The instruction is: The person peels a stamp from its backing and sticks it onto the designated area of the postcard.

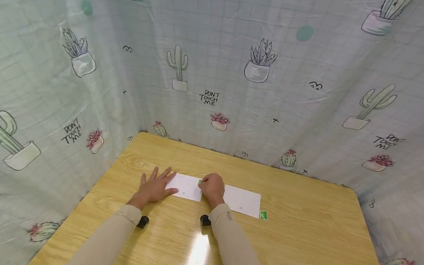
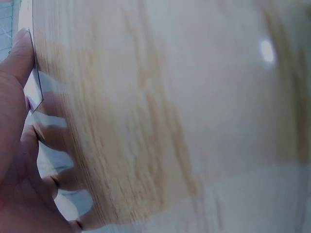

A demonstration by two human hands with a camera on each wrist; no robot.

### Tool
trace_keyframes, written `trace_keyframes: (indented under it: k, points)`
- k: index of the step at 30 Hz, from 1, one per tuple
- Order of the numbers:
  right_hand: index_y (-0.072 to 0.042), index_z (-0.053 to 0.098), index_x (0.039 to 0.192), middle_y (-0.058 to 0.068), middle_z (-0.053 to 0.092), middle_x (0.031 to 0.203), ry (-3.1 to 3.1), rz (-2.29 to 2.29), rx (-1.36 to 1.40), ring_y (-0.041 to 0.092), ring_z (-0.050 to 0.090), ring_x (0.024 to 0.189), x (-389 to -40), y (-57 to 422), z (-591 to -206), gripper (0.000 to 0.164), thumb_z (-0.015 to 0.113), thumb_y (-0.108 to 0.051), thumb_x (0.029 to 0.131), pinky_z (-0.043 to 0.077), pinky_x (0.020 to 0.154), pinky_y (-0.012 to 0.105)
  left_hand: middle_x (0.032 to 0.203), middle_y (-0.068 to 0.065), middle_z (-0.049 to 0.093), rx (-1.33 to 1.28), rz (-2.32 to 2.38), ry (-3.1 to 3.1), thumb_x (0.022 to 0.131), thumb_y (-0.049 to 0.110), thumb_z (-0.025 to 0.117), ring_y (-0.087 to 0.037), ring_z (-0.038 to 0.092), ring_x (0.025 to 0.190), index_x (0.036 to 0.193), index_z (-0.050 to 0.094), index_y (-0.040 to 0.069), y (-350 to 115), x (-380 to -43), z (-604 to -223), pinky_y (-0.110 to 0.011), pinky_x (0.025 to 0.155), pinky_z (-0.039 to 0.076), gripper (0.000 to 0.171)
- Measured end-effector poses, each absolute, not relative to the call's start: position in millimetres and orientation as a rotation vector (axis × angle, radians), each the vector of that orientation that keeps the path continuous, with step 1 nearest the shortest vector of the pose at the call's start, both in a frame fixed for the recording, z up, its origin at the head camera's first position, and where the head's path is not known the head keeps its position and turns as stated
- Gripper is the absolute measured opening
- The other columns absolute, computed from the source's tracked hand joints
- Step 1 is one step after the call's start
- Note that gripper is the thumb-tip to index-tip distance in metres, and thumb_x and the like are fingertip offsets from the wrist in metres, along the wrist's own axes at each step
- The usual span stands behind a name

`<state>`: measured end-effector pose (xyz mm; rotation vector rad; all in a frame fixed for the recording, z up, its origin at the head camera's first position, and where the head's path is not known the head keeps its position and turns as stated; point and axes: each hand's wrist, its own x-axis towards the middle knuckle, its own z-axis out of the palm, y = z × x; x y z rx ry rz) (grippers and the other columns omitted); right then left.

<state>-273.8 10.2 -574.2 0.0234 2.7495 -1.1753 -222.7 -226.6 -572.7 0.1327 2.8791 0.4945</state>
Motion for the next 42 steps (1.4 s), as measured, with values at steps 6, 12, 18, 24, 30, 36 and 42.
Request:
trace_keyframes:
  k: [6, 12, 18, 24, 30, 36, 42]
  points:
    - [-0.006, 0.081, 0.077, 0.009, 0.078, 0.087, 2.734, -1.225, -0.017, 0.019, 0.064, 0.078, -274.6, 23.4, -574.0, 0.012, 0.079, -0.001, 0.087, 0.055, 0.065, 0.028, 0.177, -0.001, 0.017, 0.151, 0.512, 2.877, 0.101, 0.063, 0.055, -0.050, 0.002, 0.162, 0.165, 0.032, 0.027, -223.7, -221.6, -569.5, -0.083, 0.119, -0.001, 0.077]
    - [-0.011, 0.078, 0.072, 0.005, 0.076, 0.083, 2.778, -1.180, -0.045, 0.018, 0.061, 0.075, -272.9, 32.4, -576.3, 0.021, 0.072, -0.001, 0.090, 0.053, 0.065, 0.029, 0.177, -0.002, 0.015, 0.146, 0.515, 2.837, 0.101, 0.061, 0.057, -0.051, 0.001, 0.161, 0.166, 0.031, 0.026, -224.6, -223.1, -566.1, -0.085, 0.118, 0.000, 0.078]
    - [-0.009, 0.080, 0.101, 0.009, 0.075, 0.104, 2.830, -1.180, -0.160, 0.025, 0.068, 0.095, -262.6, 39.4, -571.2, 0.012, 0.068, -0.009, 0.098, 0.060, 0.084, 0.042, 0.177, -0.003, 0.015, 0.122, 0.573, 2.800, 0.100, 0.059, 0.059, -0.053, 0.000, 0.160, 0.166, 0.030, 0.022, -226.8, -225.4, -563.0, -0.086, 0.116, -0.002, 0.081]
    - [-0.009, 0.067, 0.137, 0.014, 0.065, 0.141, 2.910, -1.061, -0.393, 0.036, 0.055, 0.135, -257.5, 49.3, -557.4, 0.036, 0.065, -0.022, 0.104, 0.048, 0.113, 0.055, 0.176, -0.009, 0.018, 0.076, 0.652, 2.804, 0.098, 0.066, 0.058, -0.052, 0.004, 0.161, 0.167, 0.026, 0.026, -223.2, -227.1, -559.1, -0.087, 0.116, -0.001, 0.087]
    - [-0.018, 0.053, 0.152, 0.011, 0.053, 0.156, 3.067, -0.693, -0.540, 0.040, 0.044, 0.147, -260.9, 63.2, -539.0, 0.053, 0.062, -0.040, 0.105, 0.038, 0.115, 0.069, 0.177, -0.010, 0.016, 0.112, 0.594, 2.904, 0.094, 0.077, 0.052, -0.050, 0.002, 0.162, 0.168, 0.022, 0.031, -207.0, -233.0, -545.9, -0.086, 0.117, 0.001, 0.091]
    - [-0.023, 0.041, 0.161, 0.010, 0.038, 0.167, 3.135, -0.478, -0.529, 0.042, 0.030, 0.156, -263.6, 75.8, -521.2, 0.063, 0.052, -0.053, 0.106, 0.024, 0.121, 0.075, 0.177, -0.006, 0.015, 0.176, 0.482, 3.001, 0.094, 0.082, 0.045, -0.046, -0.002, 0.163, 0.167, 0.022, 0.037, -183.2, -237.6, -519.5, -0.084, 0.119, -0.001, 0.088]
    - [-0.024, 0.036, 0.163, 0.012, 0.032, 0.171, 3.166, -0.435, -0.540, 0.044, 0.025, 0.158, -264.5, 89.3, -502.4, 0.067, 0.046, -0.059, 0.106, 0.018, 0.120, 0.080, 0.178, -0.006, 0.011, 0.226, 0.442, 3.031, 0.096, 0.081, 0.042, -0.047, -0.007, 0.163, 0.167, 0.019, 0.038, -165.4, -238.7, -495.2, -0.084, 0.118, -0.006, 0.087]
